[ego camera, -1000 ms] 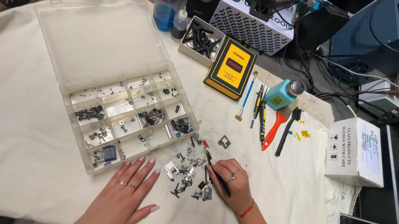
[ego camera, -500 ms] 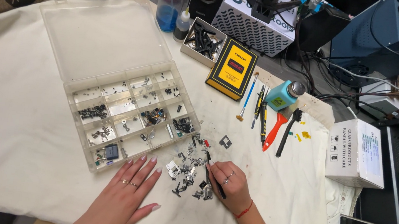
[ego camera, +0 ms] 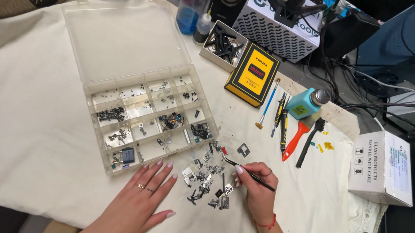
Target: The person uses tweezers to pick up small electronic components from a white cloth and place them into a compartmentalized plastic organizer box. The person repeatedly transfers items between the cloth and the box compartments.
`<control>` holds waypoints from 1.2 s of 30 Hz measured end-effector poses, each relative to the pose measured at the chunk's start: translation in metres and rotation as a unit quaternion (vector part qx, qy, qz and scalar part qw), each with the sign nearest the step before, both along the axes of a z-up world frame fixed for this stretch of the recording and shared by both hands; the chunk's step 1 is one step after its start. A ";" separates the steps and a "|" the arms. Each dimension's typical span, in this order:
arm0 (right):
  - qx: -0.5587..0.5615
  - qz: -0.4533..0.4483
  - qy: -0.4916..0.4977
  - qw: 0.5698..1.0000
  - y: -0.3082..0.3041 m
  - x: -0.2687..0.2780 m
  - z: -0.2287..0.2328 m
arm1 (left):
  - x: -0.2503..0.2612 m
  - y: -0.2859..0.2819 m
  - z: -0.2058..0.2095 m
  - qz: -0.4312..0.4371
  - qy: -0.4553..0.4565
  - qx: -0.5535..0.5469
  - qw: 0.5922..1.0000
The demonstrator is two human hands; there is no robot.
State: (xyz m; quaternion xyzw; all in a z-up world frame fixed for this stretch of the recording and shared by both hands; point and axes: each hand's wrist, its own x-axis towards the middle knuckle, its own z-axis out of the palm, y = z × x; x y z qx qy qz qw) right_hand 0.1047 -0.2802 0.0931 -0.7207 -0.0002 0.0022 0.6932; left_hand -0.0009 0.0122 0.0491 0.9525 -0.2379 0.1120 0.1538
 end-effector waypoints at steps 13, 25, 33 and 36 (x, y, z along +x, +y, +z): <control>0.235 0.037 0.215 0.947 0.059 0.041 0.021 | 0.000 0.001 0.002 -0.009 0.016 -0.038 0.999; 0.257 0.072 0.243 0.933 0.117 0.131 0.039 | -0.001 0.000 -0.026 -0.024 0.031 -0.036 0.999; 0.167 0.078 0.198 0.963 0.154 0.162 0.038 | -0.001 -0.002 -0.049 -0.036 0.016 -0.037 0.999; 0.112 0.094 0.185 0.972 0.165 0.168 0.040 | 0.000 -0.003 -0.051 -0.040 0.005 -0.031 0.999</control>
